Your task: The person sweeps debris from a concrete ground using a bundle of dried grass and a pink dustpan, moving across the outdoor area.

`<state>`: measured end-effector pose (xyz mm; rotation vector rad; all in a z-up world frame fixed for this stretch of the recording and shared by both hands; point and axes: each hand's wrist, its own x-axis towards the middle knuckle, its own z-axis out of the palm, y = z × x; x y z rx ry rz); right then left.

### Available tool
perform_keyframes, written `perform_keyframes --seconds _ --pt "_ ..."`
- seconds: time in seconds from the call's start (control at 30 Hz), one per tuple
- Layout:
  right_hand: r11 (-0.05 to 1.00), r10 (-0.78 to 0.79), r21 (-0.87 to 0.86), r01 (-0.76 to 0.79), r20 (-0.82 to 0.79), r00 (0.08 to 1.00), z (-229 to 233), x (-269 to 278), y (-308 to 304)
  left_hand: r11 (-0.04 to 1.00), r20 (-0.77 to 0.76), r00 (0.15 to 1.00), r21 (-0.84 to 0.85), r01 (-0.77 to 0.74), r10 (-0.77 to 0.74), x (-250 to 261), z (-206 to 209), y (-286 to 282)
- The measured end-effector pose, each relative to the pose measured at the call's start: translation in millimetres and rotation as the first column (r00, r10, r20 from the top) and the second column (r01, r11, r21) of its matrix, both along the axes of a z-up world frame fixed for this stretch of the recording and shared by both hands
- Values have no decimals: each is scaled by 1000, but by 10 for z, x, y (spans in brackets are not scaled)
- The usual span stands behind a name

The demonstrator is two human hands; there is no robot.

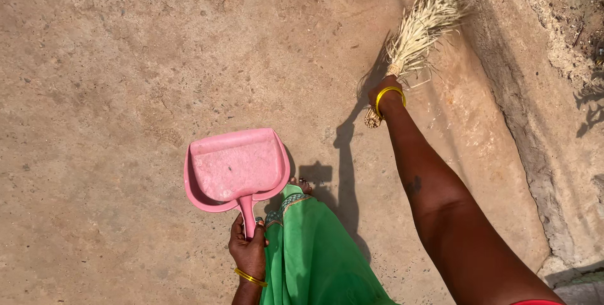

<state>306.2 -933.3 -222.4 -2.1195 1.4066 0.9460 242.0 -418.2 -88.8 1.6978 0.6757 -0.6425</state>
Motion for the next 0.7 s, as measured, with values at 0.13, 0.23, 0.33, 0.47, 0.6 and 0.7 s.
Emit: perform_keyframes --seconds 0.13,0.23,0.33,0.47,0.6,0.7 --pt "953 239 145 -266 178 955 833 1212 607 1000 14 1000 -19 -20 20 -76 -7 8" --pt "803 507 130 -581 362 782 1303 1657 954 998 35 999 -56 -26 28 35 6 -100" --pt "737 586 85 -671 416 696 1346 1614 1495 997 50 998 -71 -42 45 108 87 -109" --pt "825 495 57 -562 406 768 1207 1376 1909 993 50 994 -66 -93 97 122 211 46" --pt "937 327 -55 -344 476 816 1051 1260 1901 983 52 985 -86 -161 166 -1 290 358" --pt "941 -309 253 223 382 871 988 1379 1907 962 28 966 -96 -255 259 -160 276 618"
